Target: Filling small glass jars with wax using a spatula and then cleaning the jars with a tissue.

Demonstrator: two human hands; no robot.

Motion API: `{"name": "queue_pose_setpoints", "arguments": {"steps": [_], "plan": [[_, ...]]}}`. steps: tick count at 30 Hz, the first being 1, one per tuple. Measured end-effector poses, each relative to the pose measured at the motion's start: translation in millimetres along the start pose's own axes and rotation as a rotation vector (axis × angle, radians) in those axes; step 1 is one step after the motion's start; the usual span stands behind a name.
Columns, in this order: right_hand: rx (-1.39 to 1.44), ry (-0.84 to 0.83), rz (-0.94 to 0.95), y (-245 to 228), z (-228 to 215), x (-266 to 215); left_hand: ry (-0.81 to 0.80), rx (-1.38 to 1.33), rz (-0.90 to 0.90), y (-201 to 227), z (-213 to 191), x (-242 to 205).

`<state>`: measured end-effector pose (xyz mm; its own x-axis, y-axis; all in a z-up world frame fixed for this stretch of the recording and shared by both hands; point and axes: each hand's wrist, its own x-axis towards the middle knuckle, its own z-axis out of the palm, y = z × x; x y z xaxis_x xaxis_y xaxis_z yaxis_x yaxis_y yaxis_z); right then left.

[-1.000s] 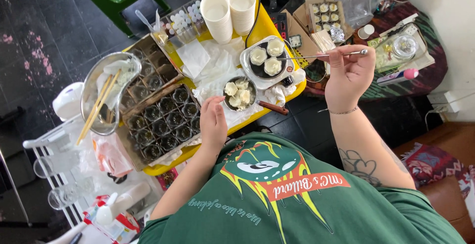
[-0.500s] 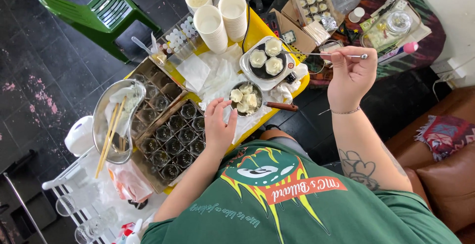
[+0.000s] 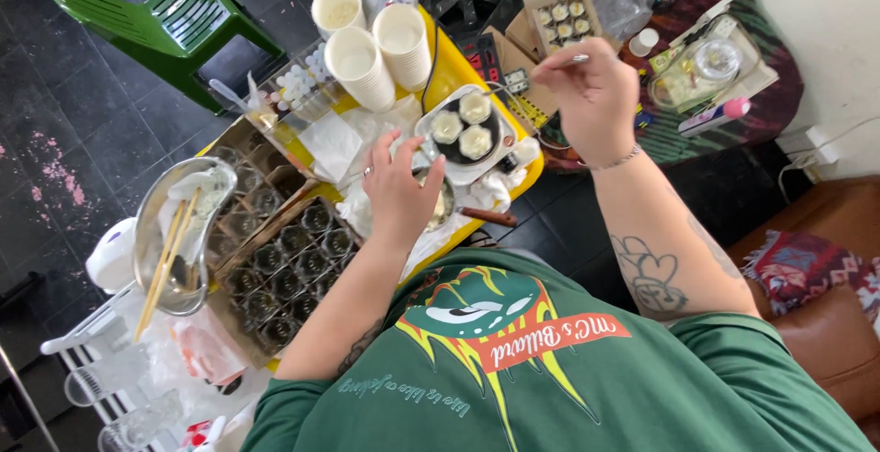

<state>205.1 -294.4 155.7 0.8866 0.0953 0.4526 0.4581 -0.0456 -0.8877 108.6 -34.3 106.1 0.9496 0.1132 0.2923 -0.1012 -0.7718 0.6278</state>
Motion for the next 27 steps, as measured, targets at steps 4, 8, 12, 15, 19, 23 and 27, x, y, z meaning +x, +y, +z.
{"name": "queue_pose_setpoints", "arguments": {"steps": [4, 8, 12, 15, 19, 23, 27], "plan": [[-0.186, -0.135, -0.040, -16, -2, 25, 0.023, 0.104, 0.008, 29, 28, 26], [-0.143, -0.242, -0.027, -15, -5, 38, 0.013, 0.143, -0.008, 47, 54, 41], [-0.160, -0.272, -0.046, -10, -8, 43, 0.029, 0.283, -0.001, 50, 79, 51], [-0.191, -0.263, -0.075, -9, -15, 45, -0.020, 0.351, -0.048, 50, 93, 60], [-0.233, -0.218, -0.077, 0, -22, 43, -0.062, 0.369, -0.070, 46, 99, 74], [-0.057, -0.197, 0.001, 9, -31, 42, -0.154, 0.418, -0.083, 42, 102, 85], [-0.032, -0.165, 0.002, 10, -35, 43, -0.177, 0.436, -0.070, 34, 108, 91]]}}
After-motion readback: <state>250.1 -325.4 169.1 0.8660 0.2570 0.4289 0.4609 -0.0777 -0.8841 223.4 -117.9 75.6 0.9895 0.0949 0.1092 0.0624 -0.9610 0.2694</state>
